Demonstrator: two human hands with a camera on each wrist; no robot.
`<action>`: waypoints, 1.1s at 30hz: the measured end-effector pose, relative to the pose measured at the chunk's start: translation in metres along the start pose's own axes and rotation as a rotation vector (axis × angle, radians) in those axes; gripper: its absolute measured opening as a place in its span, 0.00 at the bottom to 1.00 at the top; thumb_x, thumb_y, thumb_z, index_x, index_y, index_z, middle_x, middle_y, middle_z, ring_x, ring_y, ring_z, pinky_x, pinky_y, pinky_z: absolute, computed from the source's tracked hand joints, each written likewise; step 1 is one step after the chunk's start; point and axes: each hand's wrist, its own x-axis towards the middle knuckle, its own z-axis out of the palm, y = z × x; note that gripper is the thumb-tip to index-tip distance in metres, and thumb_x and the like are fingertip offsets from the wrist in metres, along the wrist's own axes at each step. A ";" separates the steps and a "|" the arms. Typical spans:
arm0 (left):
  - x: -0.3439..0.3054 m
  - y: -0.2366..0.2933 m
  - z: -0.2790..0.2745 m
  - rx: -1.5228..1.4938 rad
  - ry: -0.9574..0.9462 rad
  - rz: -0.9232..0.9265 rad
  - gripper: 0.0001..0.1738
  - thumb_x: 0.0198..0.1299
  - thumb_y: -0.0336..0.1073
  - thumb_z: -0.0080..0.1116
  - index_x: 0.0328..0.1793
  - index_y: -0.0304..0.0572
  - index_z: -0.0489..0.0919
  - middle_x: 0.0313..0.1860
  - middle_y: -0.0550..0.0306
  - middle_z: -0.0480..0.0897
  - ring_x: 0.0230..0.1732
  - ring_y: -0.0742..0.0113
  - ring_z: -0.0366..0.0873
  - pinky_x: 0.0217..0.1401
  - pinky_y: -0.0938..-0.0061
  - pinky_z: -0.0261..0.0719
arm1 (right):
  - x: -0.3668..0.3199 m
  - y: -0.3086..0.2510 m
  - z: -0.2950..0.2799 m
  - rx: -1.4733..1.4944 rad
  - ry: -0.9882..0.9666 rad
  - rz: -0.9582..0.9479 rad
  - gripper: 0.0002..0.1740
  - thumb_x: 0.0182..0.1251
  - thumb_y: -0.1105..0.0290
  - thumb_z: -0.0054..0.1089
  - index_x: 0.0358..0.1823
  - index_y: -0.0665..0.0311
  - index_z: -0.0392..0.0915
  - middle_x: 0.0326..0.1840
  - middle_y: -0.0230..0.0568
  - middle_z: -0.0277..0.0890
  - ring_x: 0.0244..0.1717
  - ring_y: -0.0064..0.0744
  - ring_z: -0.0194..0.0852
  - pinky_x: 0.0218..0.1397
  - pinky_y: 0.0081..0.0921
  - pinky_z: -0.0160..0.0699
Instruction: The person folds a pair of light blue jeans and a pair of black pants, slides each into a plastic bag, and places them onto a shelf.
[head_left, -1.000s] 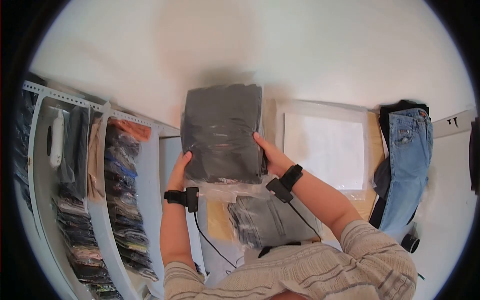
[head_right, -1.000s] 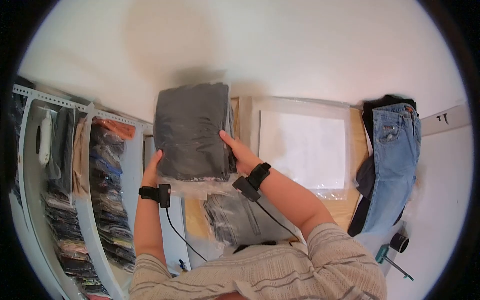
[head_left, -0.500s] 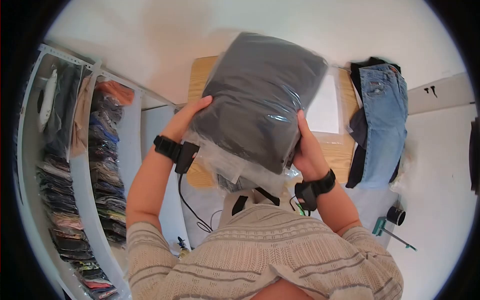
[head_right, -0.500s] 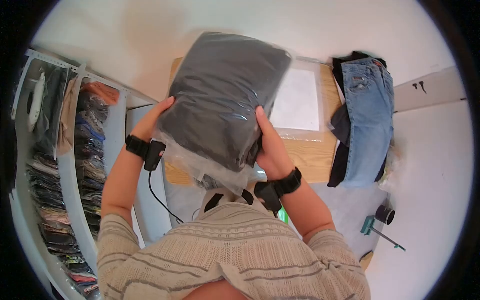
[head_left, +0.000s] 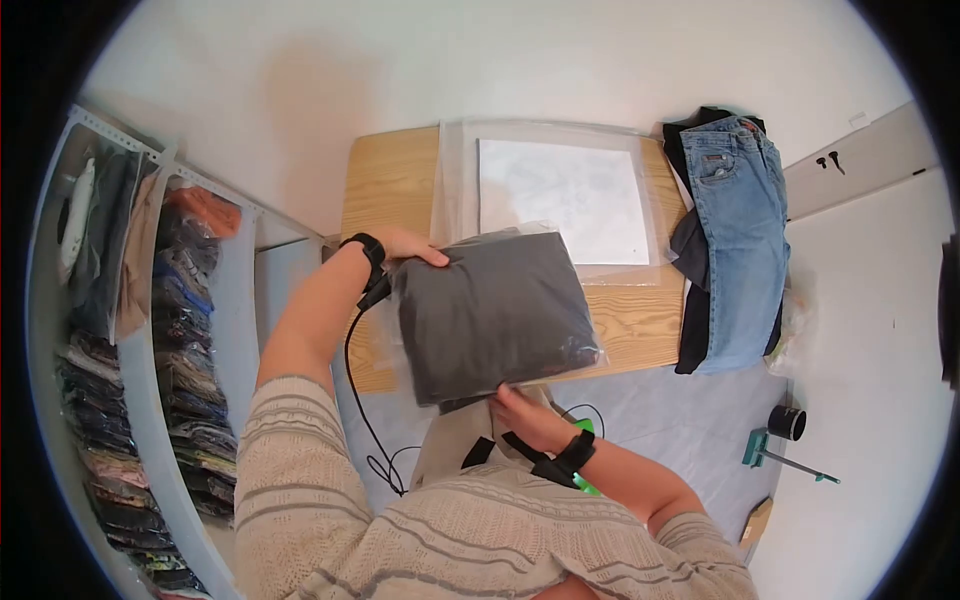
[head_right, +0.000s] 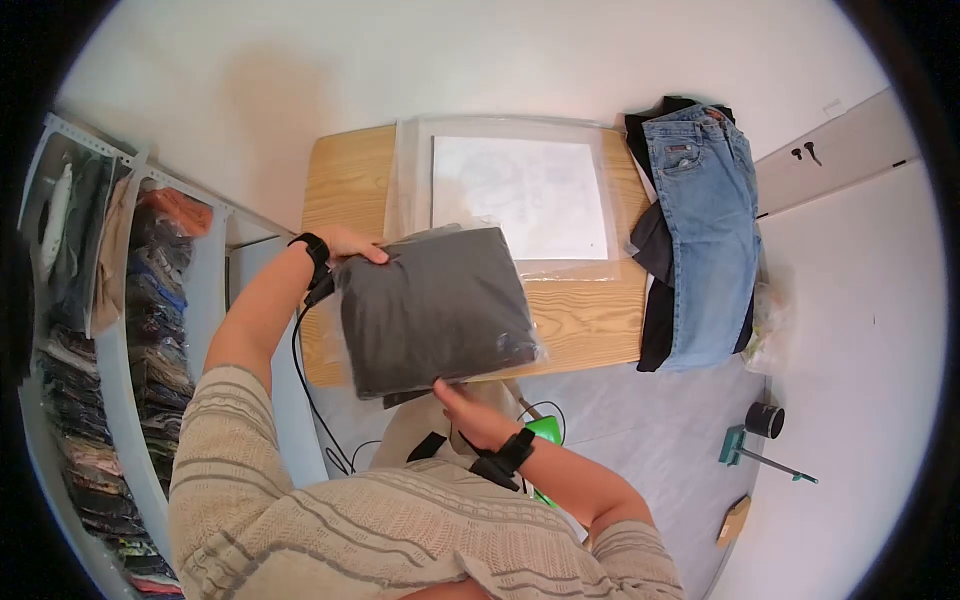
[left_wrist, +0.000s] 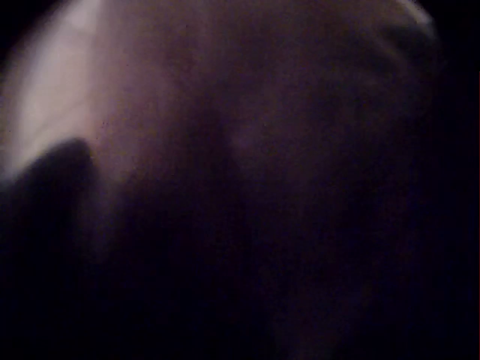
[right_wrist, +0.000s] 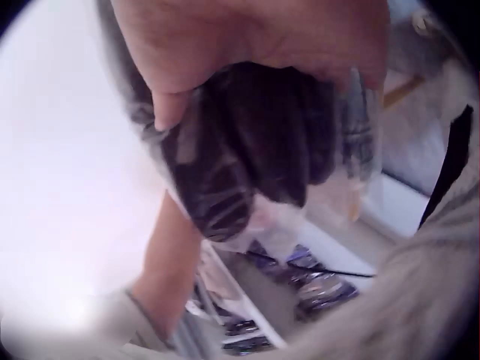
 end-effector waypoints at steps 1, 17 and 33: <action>-0.004 -0.002 0.000 -0.070 -0.053 0.051 0.45 0.44 0.48 0.71 0.70 0.45 0.65 0.66 0.49 0.68 0.65 0.59 0.64 0.66 0.67 0.62 | 0.002 0.004 0.001 -0.121 0.058 0.018 0.46 0.66 0.43 0.49 0.73 0.66 0.43 0.75 0.39 0.46 0.75 0.37 0.38 0.75 0.31 0.37; -0.036 -0.004 0.009 0.106 0.008 0.337 0.44 0.48 0.50 0.68 0.70 0.40 0.63 0.66 0.44 0.67 0.68 0.56 0.61 0.68 0.67 0.60 | -0.026 -0.166 0.062 -2.019 0.308 -0.654 0.34 0.56 0.48 0.61 0.65 0.41 0.66 0.73 0.48 0.49 0.73 0.56 0.42 0.68 0.59 0.45; -0.040 -0.115 0.178 -0.383 0.985 0.397 0.63 0.48 0.53 0.68 0.72 0.20 0.39 0.71 0.29 0.49 0.73 0.43 0.48 0.74 0.61 0.44 | -0.002 -0.154 0.052 -2.105 0.147 -0.577 0.34 0.58 0.41 0.56 0.67 0.36 0.63 0.75 0.50 0.43 0.75 0.59 0.36 0.69 0.63 0.38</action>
